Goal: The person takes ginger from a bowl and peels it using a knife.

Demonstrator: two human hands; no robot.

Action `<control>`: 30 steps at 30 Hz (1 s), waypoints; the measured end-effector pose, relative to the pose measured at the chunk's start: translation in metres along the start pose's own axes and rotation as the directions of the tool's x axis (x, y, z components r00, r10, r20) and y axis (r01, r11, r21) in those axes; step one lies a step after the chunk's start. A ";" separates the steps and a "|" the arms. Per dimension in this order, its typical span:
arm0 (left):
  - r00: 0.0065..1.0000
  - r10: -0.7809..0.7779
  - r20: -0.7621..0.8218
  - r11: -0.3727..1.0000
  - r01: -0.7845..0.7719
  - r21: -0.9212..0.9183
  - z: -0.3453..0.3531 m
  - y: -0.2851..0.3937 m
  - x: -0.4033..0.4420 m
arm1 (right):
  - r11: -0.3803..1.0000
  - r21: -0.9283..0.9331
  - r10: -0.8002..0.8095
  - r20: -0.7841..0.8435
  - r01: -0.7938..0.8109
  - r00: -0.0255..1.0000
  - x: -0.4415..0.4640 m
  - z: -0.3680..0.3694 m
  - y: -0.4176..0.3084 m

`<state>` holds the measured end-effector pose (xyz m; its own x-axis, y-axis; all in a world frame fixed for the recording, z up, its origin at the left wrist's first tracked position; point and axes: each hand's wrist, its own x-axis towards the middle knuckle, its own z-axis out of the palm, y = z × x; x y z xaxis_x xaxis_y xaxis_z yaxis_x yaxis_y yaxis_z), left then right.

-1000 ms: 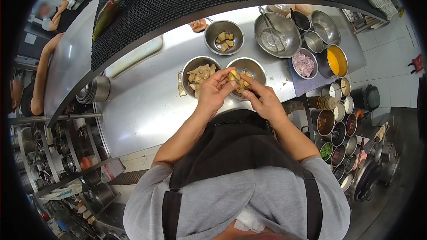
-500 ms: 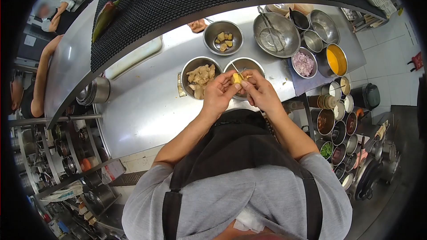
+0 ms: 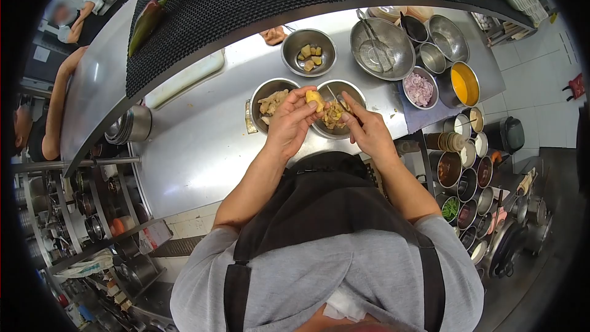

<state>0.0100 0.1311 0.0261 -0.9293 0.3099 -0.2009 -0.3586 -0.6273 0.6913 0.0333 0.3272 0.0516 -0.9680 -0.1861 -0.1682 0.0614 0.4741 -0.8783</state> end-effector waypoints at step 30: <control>0.995 0.094 0.035 0.962 -0.099 0.255 0.003 -0.022 -0.013 | 0.852 0.507 0.038 0.190 -0.132 0.981 0.004 0.008 -0.006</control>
<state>0.0301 0.1428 0.0154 -0.9551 0.2746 -0.1109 -0.2301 -0.4522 0.8617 0.0308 0.3165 0.0524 -0.9010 -0.3281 -0.2838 0.3032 -0.0081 -0.9529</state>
